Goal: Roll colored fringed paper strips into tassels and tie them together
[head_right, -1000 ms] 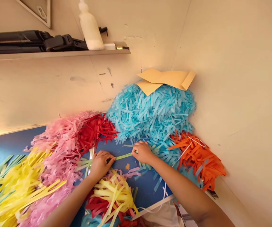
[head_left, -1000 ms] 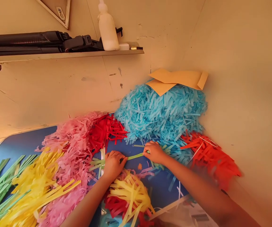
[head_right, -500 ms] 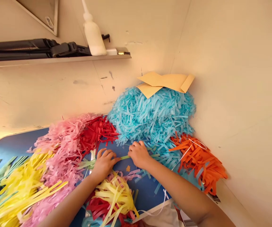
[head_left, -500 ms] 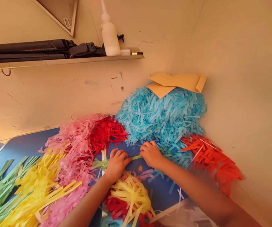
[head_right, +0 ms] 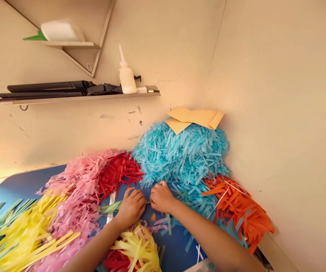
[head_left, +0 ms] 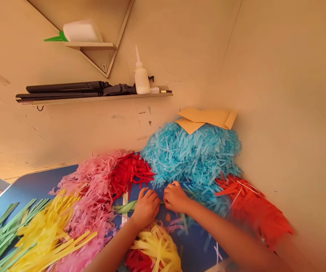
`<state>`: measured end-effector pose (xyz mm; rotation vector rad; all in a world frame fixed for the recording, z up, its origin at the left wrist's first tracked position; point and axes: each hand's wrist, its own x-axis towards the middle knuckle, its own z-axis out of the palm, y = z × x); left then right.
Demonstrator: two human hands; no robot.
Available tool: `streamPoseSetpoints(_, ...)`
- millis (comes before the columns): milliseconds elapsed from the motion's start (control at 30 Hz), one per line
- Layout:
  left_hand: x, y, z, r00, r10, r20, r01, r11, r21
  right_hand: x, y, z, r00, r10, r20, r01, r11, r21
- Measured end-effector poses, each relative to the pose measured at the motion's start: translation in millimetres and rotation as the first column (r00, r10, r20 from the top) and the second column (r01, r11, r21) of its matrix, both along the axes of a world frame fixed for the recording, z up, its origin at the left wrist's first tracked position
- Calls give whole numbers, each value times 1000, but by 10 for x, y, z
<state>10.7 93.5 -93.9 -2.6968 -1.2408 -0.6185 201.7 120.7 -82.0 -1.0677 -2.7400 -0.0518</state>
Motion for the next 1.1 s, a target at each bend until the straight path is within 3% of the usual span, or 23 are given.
streamPoseSetpoints(167, -60, -21, -86, 999, 7, 49, -8, 1000, 9, -57, -155, -22, 999, -17, -29, 18, 1000, 21)
streamPoseSetpoints(333, -218, -86, -122, 997, 21, 80, -15, 997, -81, 108, -186, -150, 994, -69, -81, 64, 996, -64)
streamPoseSetpoints(633, -385, -62, -214, 956, 252, 149, -197, 931, -306, 318, -36, -222, 948, -275, -160, 209, 918, -337)
streamPoseSetpoints(833, -303, -68, -172, 945, 310, 109, -262, 912, -316, 263, -27, -153, 930, -351, -109, 284, 875, -392)
streamPoseSetpoints(1000, -269, -53, -56, 980, 198, 33, -184, 951, -247, 186, 26, -118, 908, -418, -43, 369, 843, -392)
streamPoseSetpoints(1100, -276, -42, -15, 1000, 23, -19, -26, 980, -198, 154, 1, -35, 933, -356, -51, 318, 883, -346)
